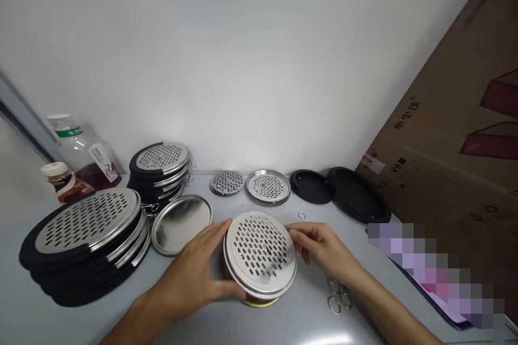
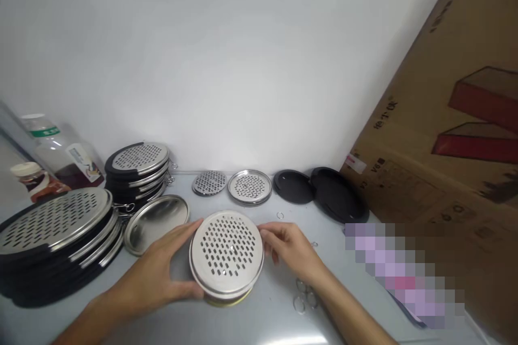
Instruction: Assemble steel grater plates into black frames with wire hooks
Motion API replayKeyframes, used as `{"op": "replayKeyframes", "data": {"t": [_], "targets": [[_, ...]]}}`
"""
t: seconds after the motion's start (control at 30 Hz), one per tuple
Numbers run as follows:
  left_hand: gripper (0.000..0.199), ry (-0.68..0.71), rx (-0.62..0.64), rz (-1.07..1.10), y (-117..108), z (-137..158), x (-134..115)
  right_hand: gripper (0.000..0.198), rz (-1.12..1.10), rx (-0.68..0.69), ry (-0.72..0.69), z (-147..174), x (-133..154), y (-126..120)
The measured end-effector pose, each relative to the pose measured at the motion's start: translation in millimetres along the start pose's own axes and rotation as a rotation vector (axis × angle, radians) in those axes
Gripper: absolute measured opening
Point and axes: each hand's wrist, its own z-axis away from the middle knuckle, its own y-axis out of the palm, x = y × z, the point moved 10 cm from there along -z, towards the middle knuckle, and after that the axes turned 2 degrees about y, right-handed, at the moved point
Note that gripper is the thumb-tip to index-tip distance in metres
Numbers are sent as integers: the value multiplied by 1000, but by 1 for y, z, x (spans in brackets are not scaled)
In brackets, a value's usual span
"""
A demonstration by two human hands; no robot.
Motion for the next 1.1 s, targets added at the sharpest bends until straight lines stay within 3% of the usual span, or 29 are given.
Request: {"op": "replayKeyframes", "data": {"t": [0.13, 0.3, 0.5, 0.67, 0.8, 0.97, 1.1], "targets": [[109, -126, 74, -9, 21, 12, 26, 31, 397, -55, -139, 7, 19, 7], [115, -194, 140, -46, 36, 11, 38, 33, 622, -34, -231, 15, 36, 16], [113, -158, 128, -89, 40, 13, 40, 31, 802, -23, -227, 15, 31, 24], [111, -79, 81, -117, 42, 18, 46, 36, 793, -32, -264, 21, 34, 20], [108, -33, 88, -140, 44, 19, 41, 47, 736, 74, -277, 28, 36, 20], [94, -33, 126, -183, 44, 19, 34, 88, 764, 154, -172, 27, 19, 22], [92, -56, 159, -205, 44, 19, 33, 92, 766, 125, -156, 25, 15, 24]]}}
